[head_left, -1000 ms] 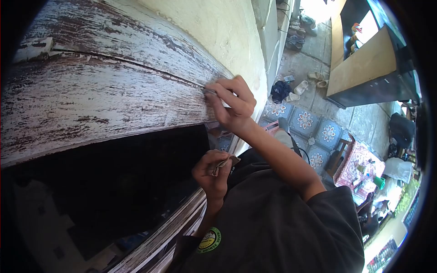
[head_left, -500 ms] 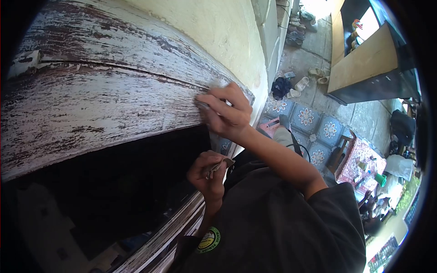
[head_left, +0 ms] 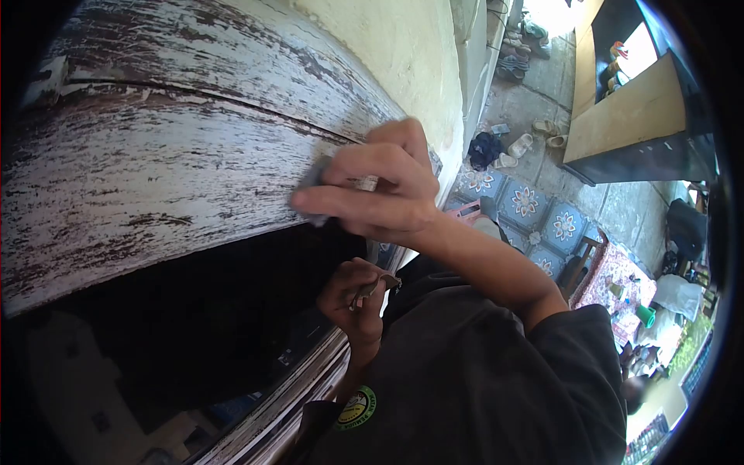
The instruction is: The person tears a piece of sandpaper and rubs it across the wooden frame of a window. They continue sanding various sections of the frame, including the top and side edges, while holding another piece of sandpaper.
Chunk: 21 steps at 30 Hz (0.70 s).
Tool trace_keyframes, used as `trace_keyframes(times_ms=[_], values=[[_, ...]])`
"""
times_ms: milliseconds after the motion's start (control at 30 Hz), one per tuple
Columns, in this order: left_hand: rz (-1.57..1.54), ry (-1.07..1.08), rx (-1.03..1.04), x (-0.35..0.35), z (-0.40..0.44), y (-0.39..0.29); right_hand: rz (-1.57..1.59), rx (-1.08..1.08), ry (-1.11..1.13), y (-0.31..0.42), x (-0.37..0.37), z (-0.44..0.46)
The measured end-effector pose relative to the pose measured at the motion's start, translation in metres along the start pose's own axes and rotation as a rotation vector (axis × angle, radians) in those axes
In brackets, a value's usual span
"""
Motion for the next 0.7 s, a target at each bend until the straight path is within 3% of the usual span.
trace_keyframes(times_ms=[133, 233, 333, 433, 467, 567, 700], values=[[0.025, 0.048, 0.024, -0.008, 0.001, 0.007, -0.076, 0.292, 0.259, 0.022, -0.043, -0.070], [0.051, 0.072, 0.001, -0.004, 0.002, 0.002, 0.009, 0.196, 0.209, 0.017, -0.034, -0.044], [0.029, 0.082, 0.016, -0.001, 0.004, -0.001, 0.080, -0.088, -0.100, -0.012, 0.016, 0.037], [0.007, 0.072, 0.063, -0.003, 0.004, -0.003, 0.039, -0.164, -0.430, -0.029, 0.053, 0.082], [0.001, 0.048, 0.065, -0.004, 0.004, -0.003, 0.020, -0.176, -0.438, -0.030, 0.056, 0.081], [0.011, 0.056, 0.073, -0.008, 0.003, -0.002, 0.051, -0.087, -0.121, -0.021, 0.019, 0.035], [0.009, 0.052, 0.045, -0.005, 0.001, 0.004, -0.006, 0.224, 0.307, 0.010, -0.050, -0.077]])
Point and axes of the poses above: each hand's wrist, its own z-axis towards the middle knuckle, its own x-axis out of the palm, y = z × x, the point moved 1 cm from there along z, towards the middle knuckle, and after that the axes turned 14 degrees about -x, right-handed, at the moved point
